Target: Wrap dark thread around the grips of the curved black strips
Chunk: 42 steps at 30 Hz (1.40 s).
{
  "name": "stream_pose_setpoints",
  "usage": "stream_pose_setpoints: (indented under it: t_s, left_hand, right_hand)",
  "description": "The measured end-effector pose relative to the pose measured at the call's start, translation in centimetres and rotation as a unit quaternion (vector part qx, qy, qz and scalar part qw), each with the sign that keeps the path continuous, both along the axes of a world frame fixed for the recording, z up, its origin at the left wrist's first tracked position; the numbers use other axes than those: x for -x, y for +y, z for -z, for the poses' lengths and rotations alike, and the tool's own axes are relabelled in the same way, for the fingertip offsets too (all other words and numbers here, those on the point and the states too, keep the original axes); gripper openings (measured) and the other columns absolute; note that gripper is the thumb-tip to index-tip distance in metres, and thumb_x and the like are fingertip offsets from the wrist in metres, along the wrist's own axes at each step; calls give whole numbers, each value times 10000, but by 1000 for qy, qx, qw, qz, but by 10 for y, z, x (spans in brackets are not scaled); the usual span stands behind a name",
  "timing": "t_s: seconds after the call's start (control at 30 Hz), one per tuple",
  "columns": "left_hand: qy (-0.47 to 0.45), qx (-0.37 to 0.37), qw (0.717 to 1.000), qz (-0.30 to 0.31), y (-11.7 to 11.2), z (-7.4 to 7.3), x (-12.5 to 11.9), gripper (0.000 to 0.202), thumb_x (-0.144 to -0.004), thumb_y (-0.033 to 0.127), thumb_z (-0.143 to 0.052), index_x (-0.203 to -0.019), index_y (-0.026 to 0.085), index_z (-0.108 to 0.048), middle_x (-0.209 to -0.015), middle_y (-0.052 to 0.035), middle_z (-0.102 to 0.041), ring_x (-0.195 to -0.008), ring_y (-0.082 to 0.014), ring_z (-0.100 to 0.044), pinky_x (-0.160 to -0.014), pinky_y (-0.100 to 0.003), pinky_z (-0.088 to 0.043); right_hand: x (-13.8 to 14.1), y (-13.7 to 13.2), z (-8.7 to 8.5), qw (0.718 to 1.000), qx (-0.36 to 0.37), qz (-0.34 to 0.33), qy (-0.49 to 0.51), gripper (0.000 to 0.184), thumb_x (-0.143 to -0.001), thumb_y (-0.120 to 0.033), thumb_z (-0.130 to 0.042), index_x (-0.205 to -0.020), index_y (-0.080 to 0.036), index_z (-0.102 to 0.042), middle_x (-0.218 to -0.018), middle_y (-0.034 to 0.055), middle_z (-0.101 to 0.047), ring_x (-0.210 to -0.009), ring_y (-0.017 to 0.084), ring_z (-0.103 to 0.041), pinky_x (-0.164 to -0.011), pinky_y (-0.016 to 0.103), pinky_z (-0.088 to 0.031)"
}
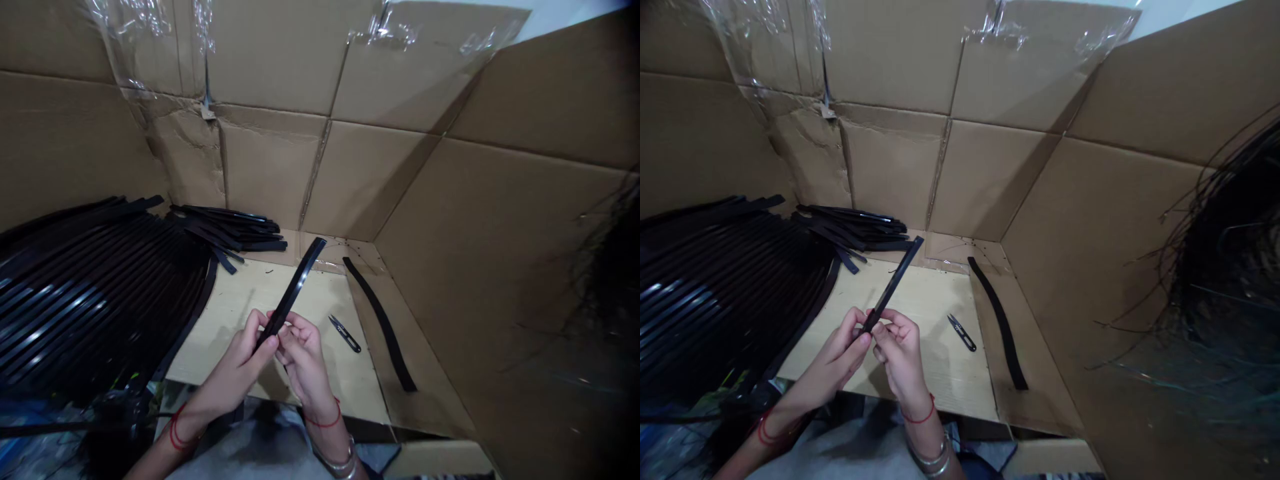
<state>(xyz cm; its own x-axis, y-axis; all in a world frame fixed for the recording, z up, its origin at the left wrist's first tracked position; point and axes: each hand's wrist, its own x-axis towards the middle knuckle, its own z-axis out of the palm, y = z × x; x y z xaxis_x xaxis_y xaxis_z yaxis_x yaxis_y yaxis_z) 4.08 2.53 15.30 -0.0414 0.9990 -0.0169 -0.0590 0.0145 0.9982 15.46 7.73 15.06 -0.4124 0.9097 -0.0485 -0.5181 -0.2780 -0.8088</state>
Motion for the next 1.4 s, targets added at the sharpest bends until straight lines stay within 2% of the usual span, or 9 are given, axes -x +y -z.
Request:
stream_pose_setpoints:
  t_s: [0.1, 0.23, 0.5, 0.67, 0.83, 1.0, 1.13, 1.27, 1.4]
  left_hand:
    - [56, -10, 998, 18, 3, -1, -1, 304, -939, 486, -420, -1011, 193, -454, -520, 74, -429, -393, -86, -343, -401, -184, -258]
    - [173, -83, 977, -90, 5, 2, -6, 281, -956, 396, -421, -1118, 175, -483, -678, -16, -586, -600, -162, -561, -581, -249, -412]
    - [308, -106, 933, -156, 8, 15, -7, 164, -962, 307, -390, -893, 195, -488, -677, -45, -596, -583, -179, -574, -558, -266, -342]
    - [208, -105, 966, -114, 9, 12, -6, 227, -998, 369, -323, -886, 203, -431, -625, 17, -529, -521, -119, -507, -517, -228, -360]
    - [-19, -40, 999, -14, 7, 0, 0, 296, -985, 474, -352, -859, 207, -375, -558, 62, -479, -416, -70, -416, -407, -168, -311]
    - [-233, 6, 965, 123, 22, 17, 9, 320, -940, 527, -437, -949, 212, -385, -471, 92, -450, -283, -50, -294, -309, -139, -192]
    - [-253, 30, 944, 209, 34, 30, 12, 436, -909, 620, -404, -899, 185, -434, -396, 92, -392, -236, -62, -227, -277, -172, -166]
    - [-16, -41, 998, 41, 28, 20, 6, 408, -935, 561, -418, -995, 163, -490, -647, 11, -560, -514, -90, -496, -484, -186, -360]
    - [80, -49, 995, -27, 19, 15, -2, 404, -933, 548, -432, -961, 153, -513, -651, 21, -482, -571, -88, -420, -505, -193, -282]
  right_hand:
    - [1, 1, 0, 1000, -10, 26, -7, 400, -670, -363, -870, -920, -114, -683, -777, 75, -664, -511, 87, -491, -448, 166, -369]
    - [6, 0, 4, 995, -24, 91, -16, 413, -667, -357, -872, -932, -102, -684, -727, 66, -651, -548, 108, -531, -479, 179, -426]
    - [11, -4, 11, 993, -45, 109, -26, 417, -721, -374, -838, -977, -99, -659, -602, -14, -538, -446, 48, -377, -417, 156, -325]
    - [12, -1, 19, 984, -98, 140, -42, 370, -759, -397, -810, -919, -107, -644, -600, -8, -541, -457, 70, -426, -424, 176, -371]
    - [9, -3, 22, 989, -100, 107, -24, 335, -788, -396, -791, -888, -122, -626, -546, -27, -501, -425, 77, -438, -403, 171, -360]
    - [3, 9, 14, 996, -83, -30, 13, 430, -729, -415, -827, -982, -90, -702, -533, -15, -501, -411, 42, -346, -388, 139, -219]
    - [-4, 19, 6, 992, -119, -48, -22, 390, -673, -356, -866, -930, -90, -745, -595, 23, -577, -452, 55, -402, -407, 141, -285]
    - [-2, 17, 4, 987, -137, 50, -70, 333, -747, -329, -819, -975, -102, -734, -638, 43, -632, -489, 96, -517, -460, 174, -422]
    - [0, 12, 5, 985, -133, 85, -74, 327, -718, -295, -843, -967, -112, -737, -670, 33, -635, -625, 125, -591, -603, 206, -511]
